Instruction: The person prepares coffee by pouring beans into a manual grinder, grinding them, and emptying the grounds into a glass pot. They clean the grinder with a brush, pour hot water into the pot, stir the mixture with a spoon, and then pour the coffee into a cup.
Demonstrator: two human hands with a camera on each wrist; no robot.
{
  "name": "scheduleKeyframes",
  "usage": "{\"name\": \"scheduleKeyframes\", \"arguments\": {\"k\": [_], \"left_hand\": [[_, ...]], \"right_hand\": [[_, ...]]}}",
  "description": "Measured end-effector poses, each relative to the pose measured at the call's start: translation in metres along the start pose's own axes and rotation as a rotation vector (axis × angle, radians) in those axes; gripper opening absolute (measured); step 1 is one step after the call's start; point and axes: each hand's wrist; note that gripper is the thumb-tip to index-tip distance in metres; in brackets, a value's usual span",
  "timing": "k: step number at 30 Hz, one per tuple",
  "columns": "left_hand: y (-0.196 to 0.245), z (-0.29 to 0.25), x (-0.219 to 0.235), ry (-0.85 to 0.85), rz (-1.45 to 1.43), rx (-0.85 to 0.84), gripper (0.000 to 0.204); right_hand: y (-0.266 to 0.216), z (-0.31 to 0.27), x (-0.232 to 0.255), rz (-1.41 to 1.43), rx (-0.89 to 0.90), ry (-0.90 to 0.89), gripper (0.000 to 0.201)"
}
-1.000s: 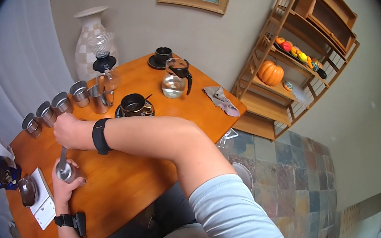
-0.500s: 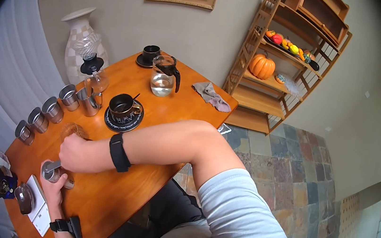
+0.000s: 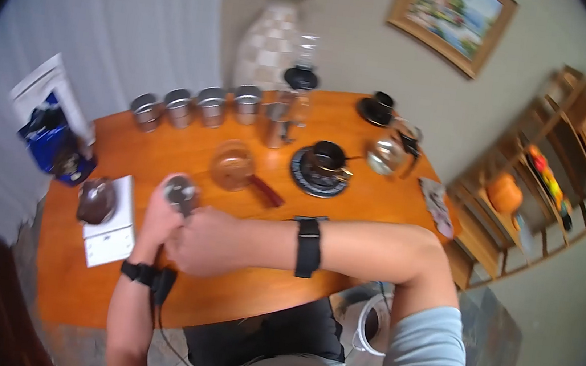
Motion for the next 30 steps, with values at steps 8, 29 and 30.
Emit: {"name": "scheduleKeyframes", "arguments": {"k": [8, 29, 30], "left_hand": [[0.026, -0.009, 0.000, -0.127, -0.068, 0.065, 0.030], [0.023, -0.003, -0.002, -0.245, 0.076, -0.119, 0.059], [0.023, -0.002, -0.002, -0.237, 0.072, -0.123, 0.059]], "right_hand": [[-0.002, 0.051, -0.014, 0.014, 0.087, -0.002, 0.017], [0.089, 0.117, -0.026, -0.047, -0.398, -0.437, 0.027], [0.090, 0.118, -0.024, -0.031, -0.436, -0.462, 0.031]]}}
Point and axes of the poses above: each hand's wrist, its own z-axis towards the middle knuckle, its own x-axis out of the back of the hand, y = z × x
